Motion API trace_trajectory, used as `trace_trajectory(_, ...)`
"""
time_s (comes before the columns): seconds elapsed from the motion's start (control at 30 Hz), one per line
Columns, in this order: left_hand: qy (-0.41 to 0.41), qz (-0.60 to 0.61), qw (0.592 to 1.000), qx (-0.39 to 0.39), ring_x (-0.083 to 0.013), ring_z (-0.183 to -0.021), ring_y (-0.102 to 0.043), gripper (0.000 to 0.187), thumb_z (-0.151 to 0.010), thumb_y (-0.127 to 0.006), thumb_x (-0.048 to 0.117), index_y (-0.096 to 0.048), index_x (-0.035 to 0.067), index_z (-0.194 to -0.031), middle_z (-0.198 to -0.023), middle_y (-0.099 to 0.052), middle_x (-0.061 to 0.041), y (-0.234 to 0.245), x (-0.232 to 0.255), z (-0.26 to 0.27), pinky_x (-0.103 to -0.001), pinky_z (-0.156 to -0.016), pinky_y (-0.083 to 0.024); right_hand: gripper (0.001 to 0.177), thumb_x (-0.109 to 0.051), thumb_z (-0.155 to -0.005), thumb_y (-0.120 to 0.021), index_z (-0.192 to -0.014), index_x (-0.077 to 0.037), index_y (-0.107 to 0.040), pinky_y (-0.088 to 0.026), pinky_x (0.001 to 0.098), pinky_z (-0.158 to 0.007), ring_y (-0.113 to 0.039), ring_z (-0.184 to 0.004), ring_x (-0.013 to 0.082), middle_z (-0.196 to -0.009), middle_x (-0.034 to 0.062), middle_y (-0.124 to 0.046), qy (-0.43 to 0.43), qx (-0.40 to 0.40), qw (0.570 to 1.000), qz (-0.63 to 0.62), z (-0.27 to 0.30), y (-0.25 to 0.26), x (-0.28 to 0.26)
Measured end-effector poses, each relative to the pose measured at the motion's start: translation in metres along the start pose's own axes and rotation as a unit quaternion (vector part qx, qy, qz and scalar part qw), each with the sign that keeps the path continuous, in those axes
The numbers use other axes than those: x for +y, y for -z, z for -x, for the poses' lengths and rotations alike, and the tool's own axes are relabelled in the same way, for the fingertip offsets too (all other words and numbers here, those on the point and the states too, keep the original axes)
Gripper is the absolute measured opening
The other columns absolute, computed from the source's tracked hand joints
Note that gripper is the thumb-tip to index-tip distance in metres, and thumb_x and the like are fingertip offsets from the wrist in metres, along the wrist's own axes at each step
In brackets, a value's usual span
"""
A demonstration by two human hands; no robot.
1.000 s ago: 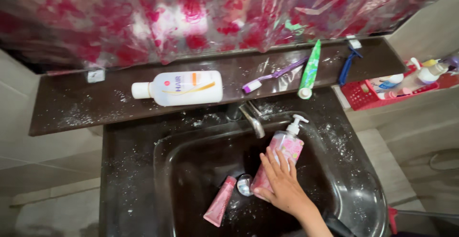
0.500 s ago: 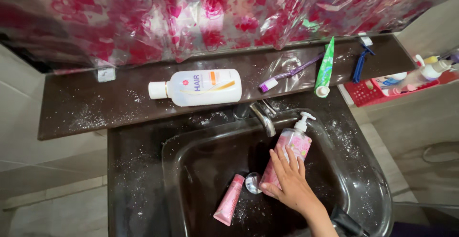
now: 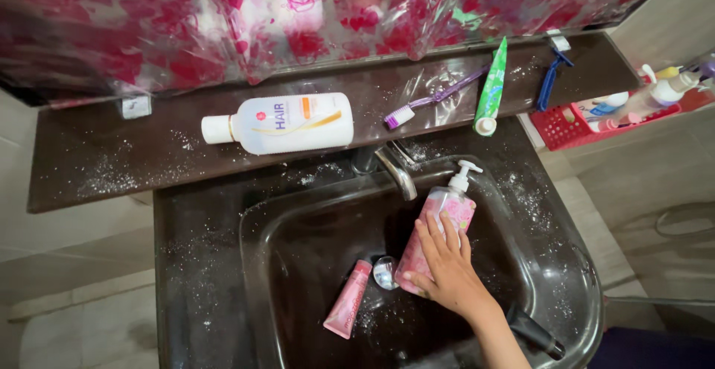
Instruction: The person organizes bathroom toiletries by picking up various bottles and tubes from around the sink and placing them one by one into a storage basket and organizers by hand.
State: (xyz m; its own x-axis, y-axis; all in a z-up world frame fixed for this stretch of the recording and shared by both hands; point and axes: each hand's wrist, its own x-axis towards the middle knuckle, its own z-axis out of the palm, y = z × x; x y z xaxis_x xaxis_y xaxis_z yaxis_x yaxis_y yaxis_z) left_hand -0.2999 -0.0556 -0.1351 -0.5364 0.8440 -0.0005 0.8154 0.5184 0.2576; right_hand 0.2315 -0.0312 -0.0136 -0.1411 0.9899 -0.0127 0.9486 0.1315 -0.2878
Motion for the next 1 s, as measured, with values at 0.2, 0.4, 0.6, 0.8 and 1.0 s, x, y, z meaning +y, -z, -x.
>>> trace_trajectory(0.2,-0.271,0.211,0.933,0.104,-0.0422,-0.118,-0.062,0.049,-0.075,-0.075,0.025,-0.065,-0.005,-0.113,-0.125,-0.065,-0.024,0.032,0.024,0.001,-0.051,-0.106,-0.049,0.1,-0.049,-0.081,-0.072,-0.155,-0.004,-0.023,-0.01,0.0576,-0.118,-0.01,-0.152,0.0419,-0.161,0.0205,-0.024,0.015,-0.017,1.0,0.007,0.005,0.004,0.006)
trace_trajectory(0.4,-0.461,0.228,0.857,-0.008,-0.0405,-0.122,-0.056,0.051,-0.076,-0.078,0.026,-0.064,-0.001,-0.118,-0.131,-0.062,-0.019,0.082,0.196,0.063,-0.049,-0.105,-0.043,0.092,-0.049,-0.083,-0.07,-0.151,-0.003,-0.029,-0.01,0.0593,-0.117,-0.01,-0.151,0.0409,-0.162,0.0225,-0.021,0.018,-0.009,0.999,0.03,0.019,0.012,0.015)
trace_trajectory(0.6,-0.564,0.176,0.794,-0.142,-0.0446,-0.141,-0.035,0.078,-0.079,-0.08,0.03,-0.047,-0.01,-0.137,-0.151,-0.039,-0.03,0.05,0.267,0.086,-0.055,-0.116,-0.024,0.095,-0.049,-0.081,-0.072,-0.157,-0.01,-0.031,-0.011,0.0601,-0.118,-0.009,-0.152,0.0378,-0.168,0.0157,-0.02,-0.042,-0.044,0.997,0.037,0.034,0.023,0.025)
trace_trajectory(0.8,-0.582,0.113,0.77,-0.238,-0.0429,-0.15,-0.021,0.089,-0.078,-0.082,0.032,-0.037,-0.007,-0.144,-0.159,-0.024,-0.029,0.029,0.308,0.11,-0.055,-0.12,-0.016,0.093,-0.049,-0.082,-0.072,-0.157,-0.013,-0.031,-0.01,0.0605,-0.118,-0.005,-0.153,0.0375,-0.169,0.0154,-0.017,-0.067,-0.06,0.994,0.058,0.048,0.026,0.041)
trace_trajectory(1.0,-0.594,0.07,0.764,-0.241,-0.043,-0.15,-0.02,0.095,-0.077,-0.083,0.036,-0.035,-0.008,-0.147,-0.161,-0.022,-0.03,0.015,0.341,0.131,-0.055,-0.12,-0.017,0.096,-0.05,-0.082,-0.073,-0.159,-0.014,-0.028,-0.01,0.0603,-0.118,-0.004,-0.153,0.0366,-0.169,0.016,-0.015,-0.09,-0.057,0.993,0.049,0.062,0.037,0.053)
